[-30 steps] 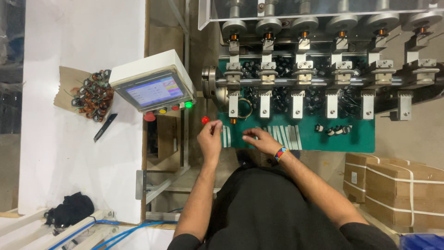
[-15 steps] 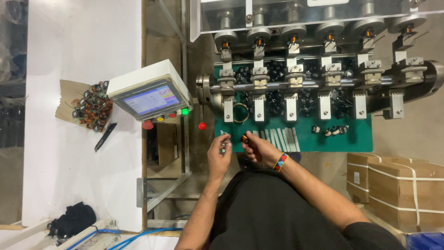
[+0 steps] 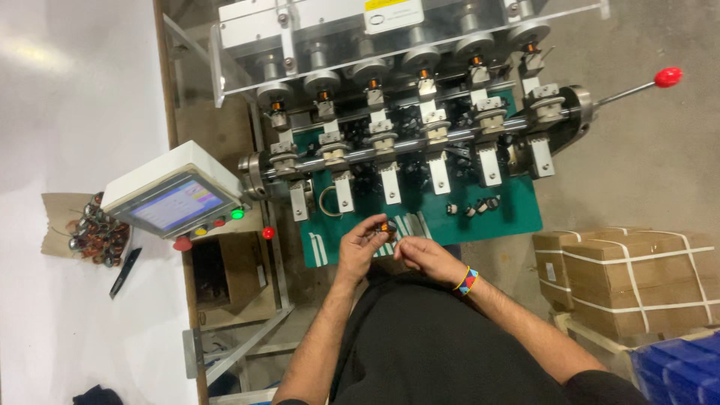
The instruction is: The person loads small black coil components from a blue bin onto the stations of a benchtop winding machine, pulls the red-handled lever to run the machine, and removes finished parts onto the green work plate. They also handle small white strips and place completed components aside.
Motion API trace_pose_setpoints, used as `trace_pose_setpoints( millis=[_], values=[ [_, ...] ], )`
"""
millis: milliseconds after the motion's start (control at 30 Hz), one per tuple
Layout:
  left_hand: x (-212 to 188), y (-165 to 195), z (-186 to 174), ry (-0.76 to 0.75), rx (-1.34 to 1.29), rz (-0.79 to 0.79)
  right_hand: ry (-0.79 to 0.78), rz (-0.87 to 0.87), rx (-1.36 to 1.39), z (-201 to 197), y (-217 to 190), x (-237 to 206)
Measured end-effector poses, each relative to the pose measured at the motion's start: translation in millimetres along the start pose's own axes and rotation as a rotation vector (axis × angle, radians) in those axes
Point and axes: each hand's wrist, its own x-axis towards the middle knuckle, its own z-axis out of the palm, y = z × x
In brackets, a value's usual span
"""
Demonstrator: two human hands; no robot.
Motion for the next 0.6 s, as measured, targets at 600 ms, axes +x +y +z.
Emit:
trace_pose_setpoints(
  millis=[600],
  values=[
    [18, -110, 80, 0.366, -0.026, 0.000, 0.081, 0.072, -0.481, -76, 4, -39]
  ],
)
